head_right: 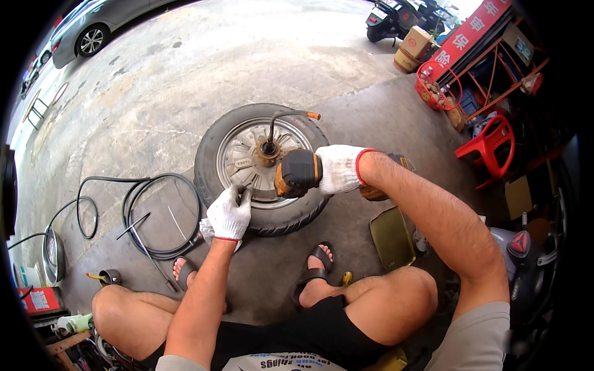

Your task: The person sits on the ground and works on a motorcycle tire, using a screwdriver to adjust the hub, applying lubricant with a brush, and using a power drill to tighten bolts on the wheel.

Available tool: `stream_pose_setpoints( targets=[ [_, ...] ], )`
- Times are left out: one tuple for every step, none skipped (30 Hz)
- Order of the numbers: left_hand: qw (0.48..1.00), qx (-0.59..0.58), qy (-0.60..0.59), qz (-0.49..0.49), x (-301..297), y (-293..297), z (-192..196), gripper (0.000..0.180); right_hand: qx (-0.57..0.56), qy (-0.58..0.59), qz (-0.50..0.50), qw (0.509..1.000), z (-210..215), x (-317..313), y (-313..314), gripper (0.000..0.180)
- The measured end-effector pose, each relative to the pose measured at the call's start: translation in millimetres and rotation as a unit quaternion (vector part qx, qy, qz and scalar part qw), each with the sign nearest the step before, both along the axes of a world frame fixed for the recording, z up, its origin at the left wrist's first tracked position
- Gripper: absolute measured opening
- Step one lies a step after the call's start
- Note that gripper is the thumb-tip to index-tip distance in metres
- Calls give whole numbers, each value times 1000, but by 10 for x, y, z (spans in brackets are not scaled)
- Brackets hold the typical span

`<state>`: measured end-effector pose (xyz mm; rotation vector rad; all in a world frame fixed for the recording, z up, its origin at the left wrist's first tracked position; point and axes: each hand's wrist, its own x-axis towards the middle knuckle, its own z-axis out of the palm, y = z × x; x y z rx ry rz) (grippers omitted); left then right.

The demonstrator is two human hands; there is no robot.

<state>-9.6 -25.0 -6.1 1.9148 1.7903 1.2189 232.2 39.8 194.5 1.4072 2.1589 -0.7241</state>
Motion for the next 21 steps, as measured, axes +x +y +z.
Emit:
stream_pose_setpoints(
  targets=[
    [1000,-7,-1,2,-10,-5,3,14,1,-3,1,1000,31,-40,-1,26],
    [1000,-14,-2,4,-18,-15,6,14,1,-6,2,1000,38,-64,3,26],
    [1000,-21,-1,4,-12,-13,15,15,-13,-5,4,1000,16,-62,19,26],
    [1000,-29,0,3,-7,-12,25,15,-7,-3,0,1000,19,-47,11,26],
    [999,-36,1,3,0,-10,31,15,-1,-2,-4,1000,30,-37,-4,26],
    [1000,-28,-1,3,-6,-8,29,15,4,1,-6,1000,36,-40,-12,26],
    [1000,-20,-4,3,-10,-4,26,15,4,1,-7,1000,34,-40,-15,26],
    [1000,-12,-6,3,-12,-5,23,15,4,0,-9,1000,28,-39,-18,26],
    [1000,-12,-8,4,-17,-9,25,15,3,0,-11,1000,18,-38,-18,26],
    [1000,-13,-10,5,-24,-14,27,15,-2,4,-5,1000,15,-47,-12,25],
    [1000,-14,-11,6,-31,-21,29,15,-6,9,0,1000,15,-63,-2,25],
    [1000,-15,-13,4,-18,-16,33,15,-9,11,4,1000,37,-63,-3,25],
    [1000,-17,-14,2,-5,-13,37,14,-5,7,3,1000,52,-55,-12,25],
    [1000,-19,-16,0,9,-10,40,14,0,4,2,1000,63,-46,-23,25],
    [1000,-19,-13,0,-5,-12,34,14,3,3,5,1000,50,-53,-23,25],
    [1000,-19,-9,0,-17,-14,28,14,-8,-2,-13,1000,30,-55,-21,24],
    [1000,-20,-6,0,-30,-17,22,14,-19,-7,-31,999,5,-53,-19,24],
    [1000,-20,-8,0,-20,-18,37,14,-29,-15,-50,998,13,-51,-26,24],
    [1000,-19,-10,0,-11,-20,52,14,-18,-16,-28,999,33,-51,-38,24],
    [1000,-19,-12,0,0,-19,67,14,-7,-16,-6,1000,64,-57,-54,24],
    [1000,-16,-12,-2,-6,-18,59,14,3,-14,17,1000,82,-77,-62,24]
  ],
)
